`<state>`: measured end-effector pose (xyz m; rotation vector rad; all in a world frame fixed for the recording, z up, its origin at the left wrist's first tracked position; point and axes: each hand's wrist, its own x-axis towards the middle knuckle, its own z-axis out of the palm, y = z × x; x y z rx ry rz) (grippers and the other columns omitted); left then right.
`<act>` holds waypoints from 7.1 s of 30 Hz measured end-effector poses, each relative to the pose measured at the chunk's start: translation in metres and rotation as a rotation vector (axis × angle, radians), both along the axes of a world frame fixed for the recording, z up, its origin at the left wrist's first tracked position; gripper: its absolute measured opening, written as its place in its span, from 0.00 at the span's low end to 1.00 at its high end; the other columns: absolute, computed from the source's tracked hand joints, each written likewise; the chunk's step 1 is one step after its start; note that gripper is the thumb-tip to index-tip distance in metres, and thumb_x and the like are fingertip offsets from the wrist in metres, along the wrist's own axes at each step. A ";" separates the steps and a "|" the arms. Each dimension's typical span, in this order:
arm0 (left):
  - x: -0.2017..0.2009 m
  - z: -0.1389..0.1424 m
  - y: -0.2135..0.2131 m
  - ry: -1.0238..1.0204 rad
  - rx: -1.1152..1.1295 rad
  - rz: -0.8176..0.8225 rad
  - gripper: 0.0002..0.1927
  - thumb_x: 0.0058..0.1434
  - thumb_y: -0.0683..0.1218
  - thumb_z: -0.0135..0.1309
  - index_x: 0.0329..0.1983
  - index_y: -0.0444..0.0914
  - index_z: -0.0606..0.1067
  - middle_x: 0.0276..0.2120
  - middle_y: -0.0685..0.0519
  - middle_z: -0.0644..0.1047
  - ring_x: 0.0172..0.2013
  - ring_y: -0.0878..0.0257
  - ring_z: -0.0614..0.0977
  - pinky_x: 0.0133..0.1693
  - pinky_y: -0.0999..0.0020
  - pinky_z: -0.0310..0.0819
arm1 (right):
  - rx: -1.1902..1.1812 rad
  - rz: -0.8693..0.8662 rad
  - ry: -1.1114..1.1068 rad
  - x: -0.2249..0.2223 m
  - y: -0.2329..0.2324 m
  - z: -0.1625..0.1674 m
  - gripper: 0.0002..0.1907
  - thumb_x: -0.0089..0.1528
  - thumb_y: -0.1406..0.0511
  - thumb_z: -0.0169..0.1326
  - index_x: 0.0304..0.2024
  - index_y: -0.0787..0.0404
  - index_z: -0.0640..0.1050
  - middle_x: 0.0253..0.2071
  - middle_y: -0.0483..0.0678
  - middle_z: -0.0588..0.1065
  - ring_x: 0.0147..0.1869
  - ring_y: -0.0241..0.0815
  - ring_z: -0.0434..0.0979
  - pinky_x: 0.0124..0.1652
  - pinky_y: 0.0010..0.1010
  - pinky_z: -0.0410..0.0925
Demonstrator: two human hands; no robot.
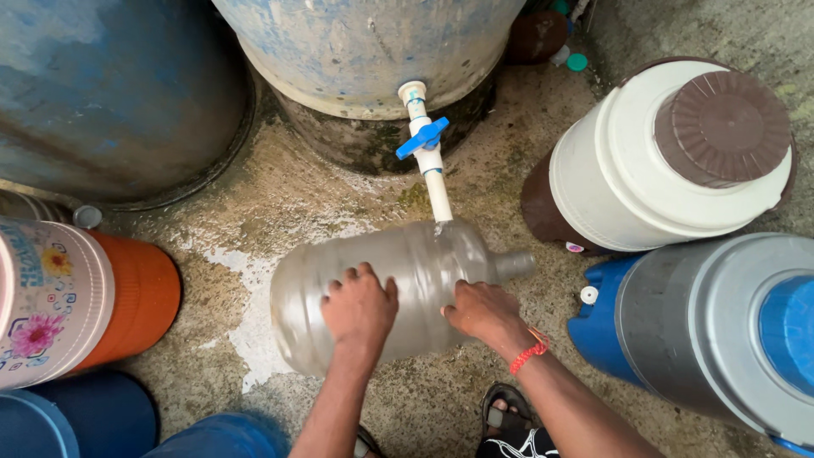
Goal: The person holds a large clear plastic water jug under a tap on a big blue tank, opens the tap, and rinses the jug by swirling water inside. They lift the jug, shake out the rinse water, reposition it upright under the tap, and refill it with water.
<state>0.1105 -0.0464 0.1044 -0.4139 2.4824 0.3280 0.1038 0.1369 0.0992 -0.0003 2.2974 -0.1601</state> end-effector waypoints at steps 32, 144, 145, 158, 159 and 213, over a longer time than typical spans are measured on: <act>-0.006 -0.041 -0.024 0.583 0.399 -0.057 0.46 0.40 0.56 0.68 0.65 0.45 0.69 0.65 0.48 0.69 0.66 0.52 0.67 0.66 0.47 0.51 | -0.070 -0.358 0.032 -0.029 0.054 -0.074 0.50 0.59 0.43 0.50 0.78 0.52 0.49 0.73 0.64 0.59 0.76 0.63 0.61 0.69 0.47 0.59; -0.007 -0.048 -0.070 0.038 -0.163 0.278 0.40 0.68 0.77 0.40 0.65 0.46 0.75 0.68 0.46 0.70 0.72 0.46 0.65 0.68 0.33 0.57 | -0.608 -0.678 0.024 -0.016 0.048 -0.135 0.37 0.59 0.74 0.45 0.72 0.63 0.60 0.73 0.57 0.62 0.77 0.47 0.61 0.71 0.35 0.57; -0.006 -0.051 -0.073 0.035 -0.164 0.294 0.40 0.69 0.77 0.38 0.64 0.45 0.75 0.66 0.45 0.72 0.71 0.47 0.65 0.67 0.34 0.57 | -0.611 -0.681 0.017 -0.016 0.047 -0.135 0.36 0.59 0.73 0.46 0.72 0.64 0.59 0.73 0.57 0.61 0.78 0.48 0.60 0.71 0.35 0.56; 0.058 -0.164 -0.200 -0.180 -0.153 1.055 0.61 0.50 0.83 0.53 0.66 0.30 0.63 0.63 0.31 0.63 0.64 0.39 0.64 0.58 0.35 0.61 | -0.638 -0.779 -0.260 -0.008 0.028 -0.078 0.37 0.53 0.68 0.56 0.67 0.57 0.68 0.53 0.46 0.75 0.52 0.39 0.73 0.48 0.37 0.67; 0.060 -0.172 -0.210 -0.160 -0.040 1.118 0.62 0.50 0.83 0.55 0.63 0.25 0.67 0.61 0.33 0.70 0.63 0.46 0.71 0.57 0.43 0.67 | -0.690 -0.743 -0.228 -0.009 0.025 -0.072 0.37 0.52 0.67 0.57 0.66 0.59 0.69 0.54 0.48 0.76 0.53 0.40 0.74 0.50 0.36 0.68; 0.000 -0.141 -0.072 0.557 0.017 0.229 0.36 0.60 0.72 0.47 0.59 0.45 0.78 0.62 0.50 0.74 0.66 0.50 0.67 0.68 0.38 0.38 | -1.104 -0.756 -0.211 -0.062 -0.012 -0.111 0.35 0.64 0.45 0.33 0.74 0.44 0.59 0.75 0.42 0.58 0.78 0.43 0.55 0.68 0.48 0.49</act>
